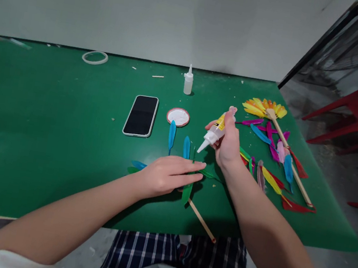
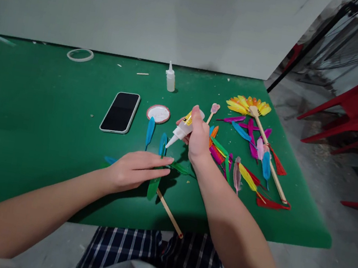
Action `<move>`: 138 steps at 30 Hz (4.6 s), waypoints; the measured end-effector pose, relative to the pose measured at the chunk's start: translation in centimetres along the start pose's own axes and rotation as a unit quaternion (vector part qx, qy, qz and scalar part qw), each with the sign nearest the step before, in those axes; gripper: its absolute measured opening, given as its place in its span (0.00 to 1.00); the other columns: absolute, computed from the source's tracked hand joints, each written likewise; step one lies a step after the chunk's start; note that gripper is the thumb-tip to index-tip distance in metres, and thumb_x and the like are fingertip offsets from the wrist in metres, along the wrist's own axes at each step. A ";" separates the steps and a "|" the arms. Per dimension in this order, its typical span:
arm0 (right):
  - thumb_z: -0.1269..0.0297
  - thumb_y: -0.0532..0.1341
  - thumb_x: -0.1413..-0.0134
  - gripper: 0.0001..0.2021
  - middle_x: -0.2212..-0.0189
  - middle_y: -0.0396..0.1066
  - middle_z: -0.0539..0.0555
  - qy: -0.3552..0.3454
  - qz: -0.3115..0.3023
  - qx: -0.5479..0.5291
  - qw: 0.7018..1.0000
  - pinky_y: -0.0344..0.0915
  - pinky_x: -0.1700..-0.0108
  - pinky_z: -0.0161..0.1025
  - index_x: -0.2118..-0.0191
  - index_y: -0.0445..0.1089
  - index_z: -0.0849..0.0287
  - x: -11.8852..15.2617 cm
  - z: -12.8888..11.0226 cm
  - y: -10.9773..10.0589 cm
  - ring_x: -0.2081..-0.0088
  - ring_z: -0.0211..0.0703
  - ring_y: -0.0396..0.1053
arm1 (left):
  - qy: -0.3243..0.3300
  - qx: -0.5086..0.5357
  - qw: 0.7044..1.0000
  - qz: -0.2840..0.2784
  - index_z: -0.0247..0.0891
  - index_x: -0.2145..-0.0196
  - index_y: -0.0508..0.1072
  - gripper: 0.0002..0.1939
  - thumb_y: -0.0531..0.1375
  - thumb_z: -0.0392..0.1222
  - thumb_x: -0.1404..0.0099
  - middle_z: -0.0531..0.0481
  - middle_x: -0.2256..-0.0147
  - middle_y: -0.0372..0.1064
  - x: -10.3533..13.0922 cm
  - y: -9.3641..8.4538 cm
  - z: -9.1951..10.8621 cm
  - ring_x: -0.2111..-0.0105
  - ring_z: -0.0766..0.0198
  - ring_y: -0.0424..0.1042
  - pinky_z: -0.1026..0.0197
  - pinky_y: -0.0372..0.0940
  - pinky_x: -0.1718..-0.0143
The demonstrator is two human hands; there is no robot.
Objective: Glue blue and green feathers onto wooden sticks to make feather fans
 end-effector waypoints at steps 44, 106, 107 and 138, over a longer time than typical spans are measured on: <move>0.33 0.42 0.55 0.32 0.89 0.57 0.47 -0.031 -0.007 0.024 0.999 0.47 0.86 0.33 0.77 0.67 0.59 0.3 -0.3 0.3 0.87 0.32 0.53 | -0.002 -0.004 1.000 0.000 0.33 0.54 0.68 0.15 0.48 0.30 0.37 0.39 0.52 0.67 -0.5 -0.4 0.1 0.52 0.60 0.66 0.57 0.66 0.55; 0.38 0.46 0.51 0.27 0.88 0.55 0.45 -0.096 -0.015 0.060 0.993 0.49 0.86 0.31 0.76 0.66 0.57 0.8 -1.8 0.5 0.87 0.30 0.52 | 0.000 0.006 1.000 -0.008 0.35 0.53 0.67 0.17 0.48 0.30 0.37 0.39 0.51 0.66 -0.4 -0.5 0.1 0.52 0.60 0.66 0.56 0.65 0.54; 0.38 0.46 0.51 0.27 0.88 0.55 0.45 -0.098 -0.012 0.062 0.993 0.49 0.85 0.31 0.76 0.66 0.57 0.8 -1.8 0.4 0.87 0.31 0.53 | -0.001 0.008 1.000 -0.008 0.35 0.52 0.66 0.17 0.48 0.29 0.38 0.39 0.51 0.65 -0.3 -0.4 0.0 0.51 0.60 0.66 0.56 0.65 0.54; 0.38 0.48 0.52 0.25 0.88 0.55 0.44 -0.095 0.016 0.055 0.994 0.48 0.86 0.30 0.77 0.64 0.58 0.7 -2.1 -0.1 0.87 0.30 0.52 | -0.001 0.017 1.000 -0.006 0.34 0.51 0.66 0.20 0.50 0.26 0.41 0.39 0.50 0.64 0.0 -0.3 -0.1 0.51 0.60 0.65 0.56 0.64 0.53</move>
Point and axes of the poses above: each hand's wrist, its own x-axis away from the middle knuckle, its own y-axis out of the palm, z = x × y, the point moved 8 cm from there along -x, towards the middle knuckle
